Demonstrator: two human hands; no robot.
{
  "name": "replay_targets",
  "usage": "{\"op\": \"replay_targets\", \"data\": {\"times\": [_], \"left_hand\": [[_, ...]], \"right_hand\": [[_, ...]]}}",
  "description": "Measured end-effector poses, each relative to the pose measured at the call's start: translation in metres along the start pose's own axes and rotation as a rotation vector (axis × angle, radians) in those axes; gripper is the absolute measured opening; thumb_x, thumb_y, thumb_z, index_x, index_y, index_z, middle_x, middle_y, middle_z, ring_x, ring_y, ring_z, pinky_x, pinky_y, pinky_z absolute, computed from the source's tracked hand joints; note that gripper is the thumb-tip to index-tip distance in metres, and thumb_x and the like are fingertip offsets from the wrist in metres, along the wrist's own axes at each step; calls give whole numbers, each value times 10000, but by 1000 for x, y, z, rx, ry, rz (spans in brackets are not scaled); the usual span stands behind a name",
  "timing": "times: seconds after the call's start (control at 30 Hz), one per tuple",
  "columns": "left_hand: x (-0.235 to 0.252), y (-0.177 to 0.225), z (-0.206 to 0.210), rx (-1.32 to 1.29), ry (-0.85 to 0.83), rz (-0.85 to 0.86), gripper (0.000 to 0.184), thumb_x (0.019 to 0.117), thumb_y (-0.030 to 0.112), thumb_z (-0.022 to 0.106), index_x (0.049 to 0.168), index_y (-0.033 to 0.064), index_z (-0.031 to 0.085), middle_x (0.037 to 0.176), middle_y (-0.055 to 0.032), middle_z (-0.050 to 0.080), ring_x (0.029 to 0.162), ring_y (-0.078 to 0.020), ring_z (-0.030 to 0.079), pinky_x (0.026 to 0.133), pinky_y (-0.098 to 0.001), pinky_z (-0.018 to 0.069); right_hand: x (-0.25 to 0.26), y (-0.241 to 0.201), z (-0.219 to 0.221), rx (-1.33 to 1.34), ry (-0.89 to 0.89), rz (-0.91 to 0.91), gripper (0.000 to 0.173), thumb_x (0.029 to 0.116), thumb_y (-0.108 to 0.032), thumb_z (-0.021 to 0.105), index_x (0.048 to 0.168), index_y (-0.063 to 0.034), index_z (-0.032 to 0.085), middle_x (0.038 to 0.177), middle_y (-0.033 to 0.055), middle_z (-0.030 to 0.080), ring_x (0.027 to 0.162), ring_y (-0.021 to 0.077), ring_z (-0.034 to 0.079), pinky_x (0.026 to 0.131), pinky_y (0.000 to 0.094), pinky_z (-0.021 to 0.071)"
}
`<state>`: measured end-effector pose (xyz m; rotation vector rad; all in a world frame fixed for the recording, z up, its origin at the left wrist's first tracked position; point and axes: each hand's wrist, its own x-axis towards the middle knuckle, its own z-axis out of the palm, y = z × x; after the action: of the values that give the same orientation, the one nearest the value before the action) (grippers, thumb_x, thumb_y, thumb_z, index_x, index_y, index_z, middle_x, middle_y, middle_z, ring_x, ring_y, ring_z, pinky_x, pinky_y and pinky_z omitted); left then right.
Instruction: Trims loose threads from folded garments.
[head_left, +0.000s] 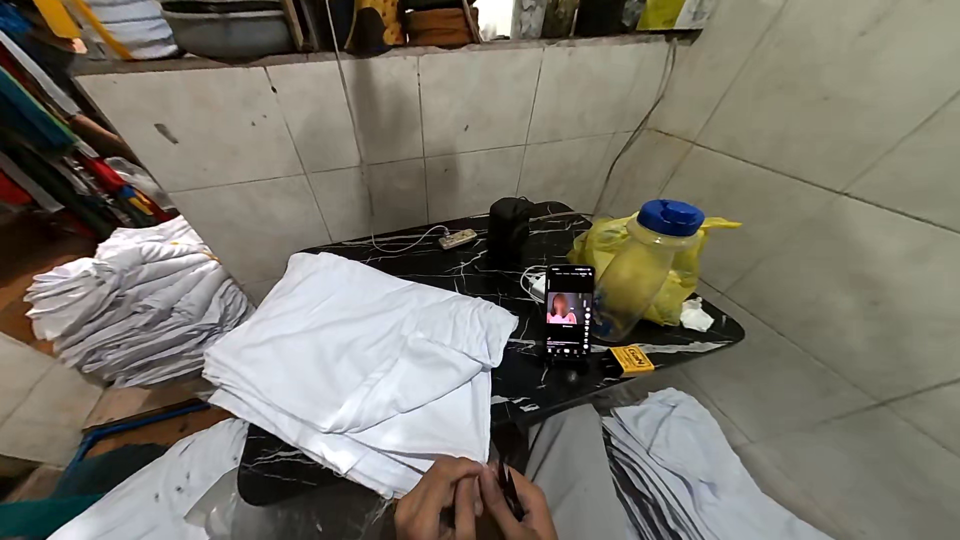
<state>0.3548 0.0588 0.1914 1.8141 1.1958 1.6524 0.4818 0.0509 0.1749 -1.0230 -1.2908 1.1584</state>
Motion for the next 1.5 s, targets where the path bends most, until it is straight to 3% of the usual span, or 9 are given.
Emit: {"op": "replay_targets", "data": {"times": [0.17,0.37,0.5,0.67,0.77,0.97,1.03,1.13,1.5], "left_hand": [[-3,-2,-3,22,-21,-2,90,877,-65,633,941,-17,674,887,-73,728,776,4,682,703,-123,567],[-8,0,-17,31,-64,-11,94,889,-50,601,887,-13,687,869,-84,731,816,-17,692,737,-129,562],[-11,-1,-25,-12,-127,6,90,961,7,607,977,0,695,878,-94,702,779,-36,654,711,-142,547],[-9,2,-21,163,-278,48,201,965,68,652,1133,41,760,950,-146,672,894,-162,649,851,-229,545],[-10,-6,-22,273,-232,135,182,964,141,671,1102,92,779,1003,-165,666,983,-165,639,923,-189,509],[-6,-24,-20,190,-65,126,81,899,84,726,923,98,801,892,-52,721,878,-28,671,834,-125,540],[-2,-27,-21,76,-45,72,65,916,50,697,905,63,760,824,-18,705,770,-14,643,727,-137,543],[-2,-32,-24,-46,-49,9,50,956,81,669,915,61,688,905,4,719,830,-10,674,757,-158,580],[-4,-29,-25,-238,-119,-91,192,1019,289,625,954,108,617,883,30,584,784,27,580,689,-123,516]], "right_hand": [[2,-6,-1,-59,-23,49,150,1026,-87,570,988,33,652,797,-39,670,729,-42,621,710,163,532],[-5,-4,-1,71,-59,131,100,1009,-77,591,919,-47,623,752,-96,618,621,-68,533,586,132,454],[-7,-4,-4,92,-104,103,145,1042,-105,545,934,-41,620,739,-92,577,599,-64,485,554,137,416],[-4,-12,-8,5,-66,53,122,966,-8,555,872,-49,621,701,-99,604,607,-75,517,575,136,443],[-2,-15,-10,-122,-115,-50,151,962,-38,602,824,19,626,673,-7,587,596,-23,513,568,166,438],[3,-20,-25,-342,-147,-54,254,1000,-168,644,852,35,680,655,70,581,571,65,502,542,221,420],[4,-19,-32,-441,-131,-22,276,979,-261,697,964,14,711,755,100,661,644,128,594,604,310,507],[3,-19,-38,-537,-116,-12,403,938,-359,750,1151,-19,714,933,121,721,753,177,660,690,383,565],[1,-11,-18,-686,-84,-299,298,998,-276,673,1052,14,718,754,116,711,604,187,665,555,359,553]]}}
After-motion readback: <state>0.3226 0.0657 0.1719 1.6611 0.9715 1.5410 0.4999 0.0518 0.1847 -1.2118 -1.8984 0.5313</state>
